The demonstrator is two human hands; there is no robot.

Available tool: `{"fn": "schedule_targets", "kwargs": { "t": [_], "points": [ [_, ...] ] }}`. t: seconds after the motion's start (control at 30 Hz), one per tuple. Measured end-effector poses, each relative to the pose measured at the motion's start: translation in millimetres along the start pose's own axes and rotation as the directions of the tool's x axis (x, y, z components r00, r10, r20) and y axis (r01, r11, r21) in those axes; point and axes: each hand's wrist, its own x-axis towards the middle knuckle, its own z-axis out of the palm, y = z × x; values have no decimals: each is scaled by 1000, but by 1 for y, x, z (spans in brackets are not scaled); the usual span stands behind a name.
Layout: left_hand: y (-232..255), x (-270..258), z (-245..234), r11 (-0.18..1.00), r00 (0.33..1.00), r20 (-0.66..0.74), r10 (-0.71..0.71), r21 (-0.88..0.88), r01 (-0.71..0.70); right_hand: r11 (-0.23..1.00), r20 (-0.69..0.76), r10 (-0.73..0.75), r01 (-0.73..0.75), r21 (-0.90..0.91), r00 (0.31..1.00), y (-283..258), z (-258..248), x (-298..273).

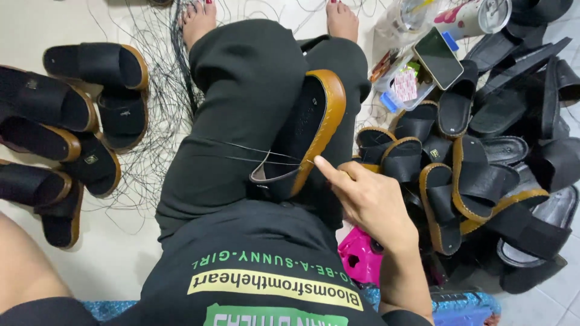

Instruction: The person is hand-sewing the straps of black sandals to the soles using a needle and thread while sitting on the floor.

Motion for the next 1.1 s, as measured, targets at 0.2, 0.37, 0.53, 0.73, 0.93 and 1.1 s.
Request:
{"fn": "schedule_targets", "kwargs": {
  "t": [0.2,0.37,0.53,0.73,0.93,1.1],
  "points": [
    [-16,-12,3,928,999,-28,17,373,-5,986,22,46,-41,-163,999,-25,-13,11],
    [94,78,40,897,914,-54,402,-179,-405,897,53,143,-107,-429,988,-53,-23,12],
    [100,98,82,786,827,-35,561,-293,-545,924,136,165,-105,-367,977,-55,-22,19],
    [97,99,78,778,817,-82,571,-263,-571,996,-18,43,-45,-82,999,-48,-16,35],
    [113,17,49,845,867,-41,496,-207,-493,995,-125,103,-104,-6,987,-46,-6,14],
    [112,10,30,324,913,353,206,-904,277,964,-143,89,-122,-237,986,-48,-3,19]
  ]
}}
